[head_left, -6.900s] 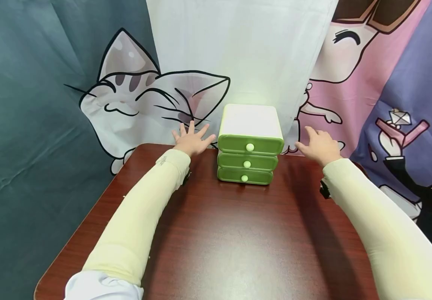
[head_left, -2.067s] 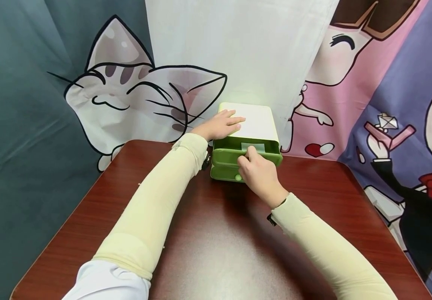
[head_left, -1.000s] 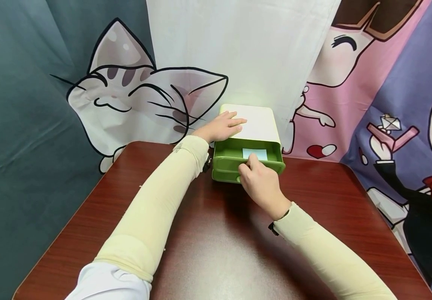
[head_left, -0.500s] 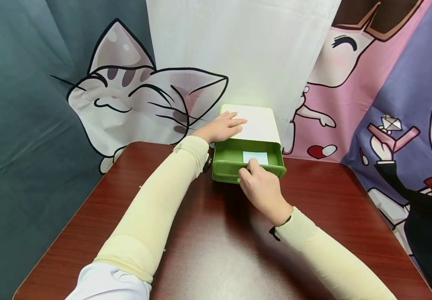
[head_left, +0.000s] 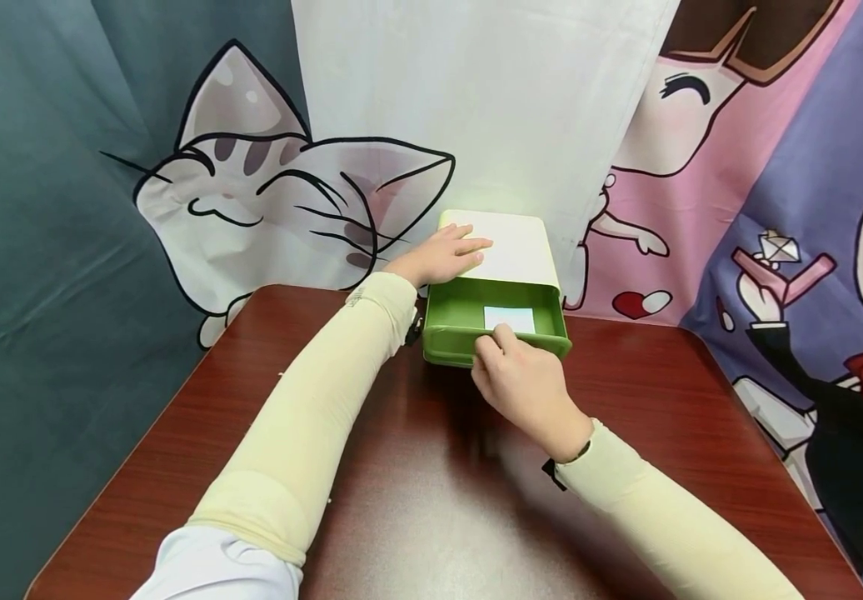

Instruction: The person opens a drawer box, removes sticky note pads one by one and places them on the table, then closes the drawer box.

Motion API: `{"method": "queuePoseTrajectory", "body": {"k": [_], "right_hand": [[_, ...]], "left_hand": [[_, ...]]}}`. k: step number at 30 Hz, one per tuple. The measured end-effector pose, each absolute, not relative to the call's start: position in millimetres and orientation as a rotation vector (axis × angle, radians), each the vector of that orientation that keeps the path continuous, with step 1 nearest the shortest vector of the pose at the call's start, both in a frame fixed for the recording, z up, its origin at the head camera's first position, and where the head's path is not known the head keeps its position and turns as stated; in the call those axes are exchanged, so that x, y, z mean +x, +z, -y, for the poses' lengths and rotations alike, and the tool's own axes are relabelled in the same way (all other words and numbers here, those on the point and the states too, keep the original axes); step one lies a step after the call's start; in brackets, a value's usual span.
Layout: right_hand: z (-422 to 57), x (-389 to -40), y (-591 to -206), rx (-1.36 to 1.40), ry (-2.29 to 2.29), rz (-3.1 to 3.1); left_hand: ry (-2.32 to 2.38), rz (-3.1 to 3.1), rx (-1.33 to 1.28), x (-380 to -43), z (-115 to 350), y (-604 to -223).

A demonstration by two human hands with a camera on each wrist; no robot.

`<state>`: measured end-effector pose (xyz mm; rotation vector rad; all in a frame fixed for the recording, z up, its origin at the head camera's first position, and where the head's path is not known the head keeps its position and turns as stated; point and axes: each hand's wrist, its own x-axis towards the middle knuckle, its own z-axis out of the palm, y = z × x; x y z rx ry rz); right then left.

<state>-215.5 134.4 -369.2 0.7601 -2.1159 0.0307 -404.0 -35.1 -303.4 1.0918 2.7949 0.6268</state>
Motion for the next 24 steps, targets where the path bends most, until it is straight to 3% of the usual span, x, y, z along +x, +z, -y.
{"method": "queuePoseTrajectory", "body": {"k": [8, 19, 24], "right_hand": [[-141, -223, -323, 0.808, 0.085, 2.092], [-186, -293, -296, 1.089, 0.204, 2.781], [-186, -307, -292, 1.229, 0.123, 2.876]], "left_hand": [[0.615, -2.801, 1.092, -404, 36, -303], [0.604, -2.793, 1.095, -405, 35, -302], [0.61, -2.789, 1.108, -406, 35, -303]]}}
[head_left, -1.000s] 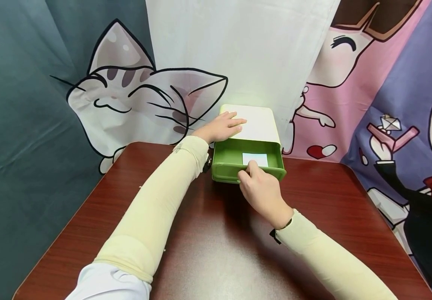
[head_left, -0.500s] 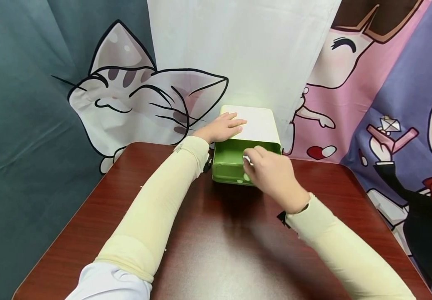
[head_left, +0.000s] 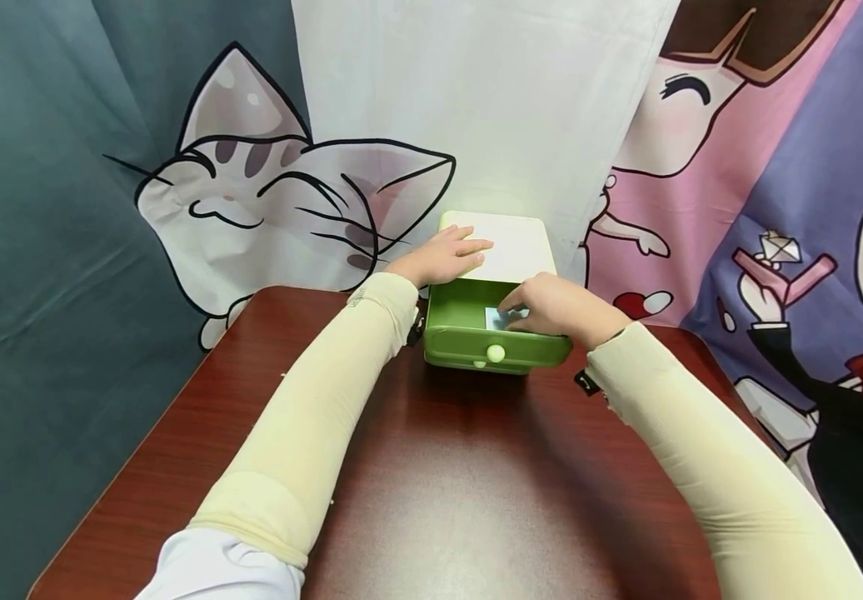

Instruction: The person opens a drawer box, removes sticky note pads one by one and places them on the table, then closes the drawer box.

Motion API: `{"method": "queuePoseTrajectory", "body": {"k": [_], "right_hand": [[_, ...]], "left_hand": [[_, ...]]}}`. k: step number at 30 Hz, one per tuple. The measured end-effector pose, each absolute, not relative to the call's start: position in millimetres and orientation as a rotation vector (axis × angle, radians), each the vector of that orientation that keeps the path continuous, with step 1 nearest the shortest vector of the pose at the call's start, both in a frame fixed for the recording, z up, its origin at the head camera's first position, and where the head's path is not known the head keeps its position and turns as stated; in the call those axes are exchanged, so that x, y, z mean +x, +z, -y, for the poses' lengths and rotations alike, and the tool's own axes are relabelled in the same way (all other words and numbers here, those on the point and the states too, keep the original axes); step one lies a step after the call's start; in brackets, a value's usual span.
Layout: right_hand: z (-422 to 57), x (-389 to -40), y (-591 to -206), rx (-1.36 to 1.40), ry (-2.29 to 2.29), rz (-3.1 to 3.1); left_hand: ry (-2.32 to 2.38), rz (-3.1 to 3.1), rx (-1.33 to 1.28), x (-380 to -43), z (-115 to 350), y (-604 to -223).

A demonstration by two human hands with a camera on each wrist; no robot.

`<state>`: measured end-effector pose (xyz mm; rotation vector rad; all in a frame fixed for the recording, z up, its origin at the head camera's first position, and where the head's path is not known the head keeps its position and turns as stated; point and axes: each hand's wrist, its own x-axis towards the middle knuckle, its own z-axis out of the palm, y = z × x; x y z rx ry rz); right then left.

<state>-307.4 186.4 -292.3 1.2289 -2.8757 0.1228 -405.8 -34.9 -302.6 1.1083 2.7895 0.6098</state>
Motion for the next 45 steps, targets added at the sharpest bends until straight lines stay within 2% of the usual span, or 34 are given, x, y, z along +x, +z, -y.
{"method": "queuePoseTrajectory", "body": {"k": [17, 25, 35, 45], "right_hand": [[-181, -317, -302, 1.218, -0.257, 2.866], [-183, -321, -302, 1.238, -0.269, 2.851], [-182, -320, -302, 1.113, -0.265, 2.846], [-186, -321, -298, 1.143, -0.165, 2.865]], "left_hand": [[0.603, -2.784, 1.101, -407, 34, -303], [0.58, -2.782, 1.11, -408, 34, -302], [0.575, -2.788, 1.116, -407, 33, -302], [0.6, -2.789, 1.106, -408, 34, -303]]}}
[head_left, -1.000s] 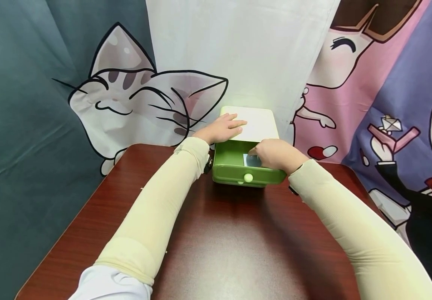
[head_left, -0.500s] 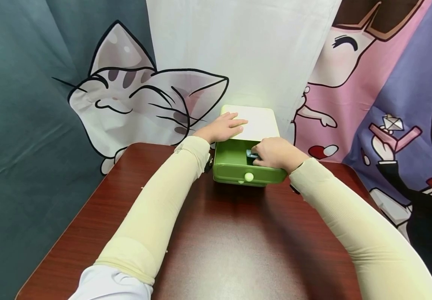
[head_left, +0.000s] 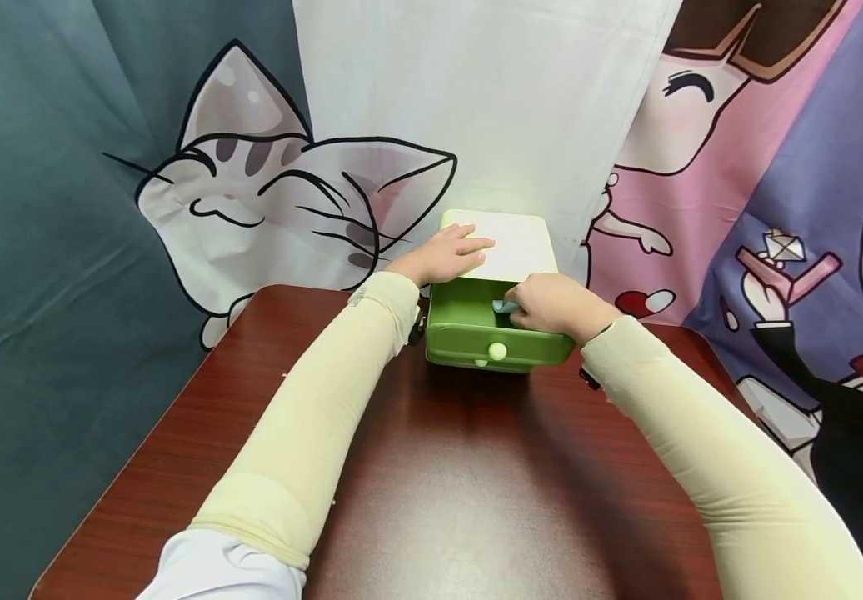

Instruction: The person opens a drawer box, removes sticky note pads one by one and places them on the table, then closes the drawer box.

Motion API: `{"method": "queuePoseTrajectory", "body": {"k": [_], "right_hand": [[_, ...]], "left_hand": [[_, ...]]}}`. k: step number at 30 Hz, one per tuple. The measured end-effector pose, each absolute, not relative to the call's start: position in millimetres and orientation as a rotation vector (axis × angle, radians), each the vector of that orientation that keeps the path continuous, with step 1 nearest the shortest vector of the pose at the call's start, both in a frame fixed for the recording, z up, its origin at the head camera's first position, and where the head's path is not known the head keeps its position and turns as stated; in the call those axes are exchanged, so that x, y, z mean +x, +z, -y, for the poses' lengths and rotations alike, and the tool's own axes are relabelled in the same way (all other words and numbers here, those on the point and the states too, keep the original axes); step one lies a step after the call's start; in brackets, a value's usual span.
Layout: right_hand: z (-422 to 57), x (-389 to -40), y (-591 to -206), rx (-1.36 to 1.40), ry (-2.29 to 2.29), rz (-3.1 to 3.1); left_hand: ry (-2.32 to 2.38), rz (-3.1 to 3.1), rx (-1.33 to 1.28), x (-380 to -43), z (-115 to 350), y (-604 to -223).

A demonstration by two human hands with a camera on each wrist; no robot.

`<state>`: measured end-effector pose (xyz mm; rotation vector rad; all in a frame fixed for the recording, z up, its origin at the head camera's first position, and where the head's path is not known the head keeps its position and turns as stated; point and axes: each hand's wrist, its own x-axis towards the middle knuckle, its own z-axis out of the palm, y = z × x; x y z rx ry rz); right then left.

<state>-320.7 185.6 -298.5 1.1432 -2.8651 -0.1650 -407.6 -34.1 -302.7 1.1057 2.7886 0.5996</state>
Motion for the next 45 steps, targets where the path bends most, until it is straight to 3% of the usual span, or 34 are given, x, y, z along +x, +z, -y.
{"method": "queuePoseTrajectory", "body": {"k": [14, 25, 37, 45], "right_hand": [[-201, -310, -277, 1.226, 0.133, 2.863], [-221, -308, -265, 1.067, 0.411, 2.844], [-251, -308, -284, 0.57, 1.368, 2.68], [-270, -311, -299, 0.375, 2.125, 2.136]], "left_hand": [[0.621, -2.757, 1.095, -407, 35, -307], [0.59, -2.772, 1.093, -408, 36, -307], [0.619, -2.76, 1.087, -409, 36, -308], [0.602, -2.77, 1.095, -406, 35, -304]]}}
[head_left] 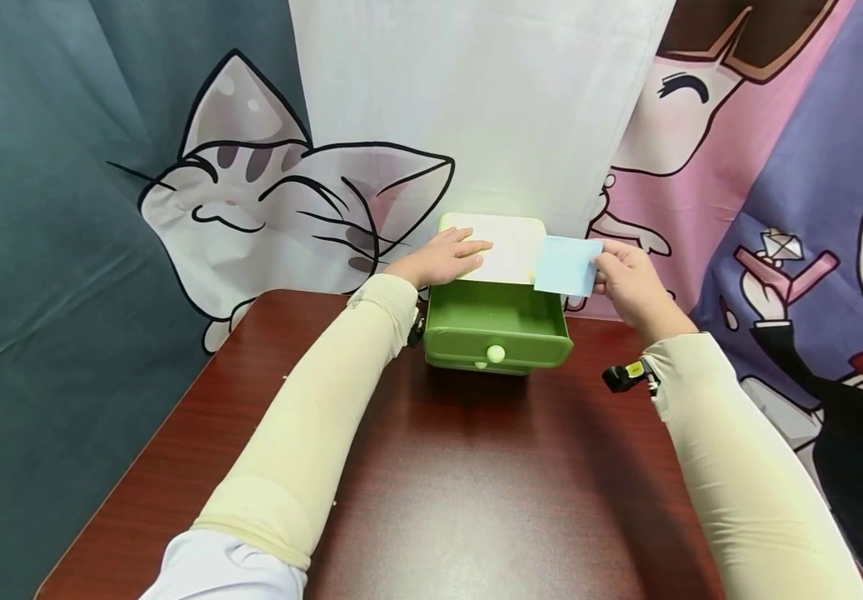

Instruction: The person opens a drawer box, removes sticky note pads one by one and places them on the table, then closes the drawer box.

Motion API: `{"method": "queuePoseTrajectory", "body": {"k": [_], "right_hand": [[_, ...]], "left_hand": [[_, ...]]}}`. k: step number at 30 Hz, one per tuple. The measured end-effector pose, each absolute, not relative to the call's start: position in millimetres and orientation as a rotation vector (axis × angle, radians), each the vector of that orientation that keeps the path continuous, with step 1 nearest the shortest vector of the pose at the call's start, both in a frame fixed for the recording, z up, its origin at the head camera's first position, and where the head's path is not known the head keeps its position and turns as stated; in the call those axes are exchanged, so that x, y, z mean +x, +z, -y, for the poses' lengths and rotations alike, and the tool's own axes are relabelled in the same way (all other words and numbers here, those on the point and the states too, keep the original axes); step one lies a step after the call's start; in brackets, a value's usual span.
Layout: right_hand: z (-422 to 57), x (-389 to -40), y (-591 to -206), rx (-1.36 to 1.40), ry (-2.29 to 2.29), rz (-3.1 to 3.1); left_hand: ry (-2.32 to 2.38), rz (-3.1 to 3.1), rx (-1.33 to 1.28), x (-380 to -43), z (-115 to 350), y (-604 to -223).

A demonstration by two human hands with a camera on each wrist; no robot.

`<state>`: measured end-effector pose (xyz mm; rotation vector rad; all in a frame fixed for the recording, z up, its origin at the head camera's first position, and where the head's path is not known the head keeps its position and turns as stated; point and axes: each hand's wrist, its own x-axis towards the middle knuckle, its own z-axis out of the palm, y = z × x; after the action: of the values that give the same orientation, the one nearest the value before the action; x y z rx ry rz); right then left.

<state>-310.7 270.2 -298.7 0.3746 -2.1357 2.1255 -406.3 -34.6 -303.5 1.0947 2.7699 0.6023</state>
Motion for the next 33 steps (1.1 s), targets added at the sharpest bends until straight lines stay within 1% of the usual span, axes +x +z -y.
{"method": "queuePoseTrajectory", "body": {"k": [3, 6, 16, 21, 25, 33], "right_hand": [[-278, -314, -306, 0.326, 2.307, 1.95], [-287, -317, -318, 0.256, 2.392, 1.867], [-317, -326, -374, -0.03, 2.451, 1.751], [-325, -327, -398, -0.152, 2.427, 1.757], [-327, -328, -413, -0.177, 2.387, 1.813], [-326, -329, -446, -0.31, 2.198, 2.003]], "left_hand": [[0.597, -2.771, 1.092, -407, 35, -303], [0.593, -2.775, 1.085, -407, 36, -303], [0.61, -2.776, 1.085, -405, 35, -302], [0.594, -2.768, 1.091, -407, 34, -303], [0.589, -2.776, 1.094, -407, 34, -304], [0.578, -2.785, 1.094, -408, 33, -305]]}}
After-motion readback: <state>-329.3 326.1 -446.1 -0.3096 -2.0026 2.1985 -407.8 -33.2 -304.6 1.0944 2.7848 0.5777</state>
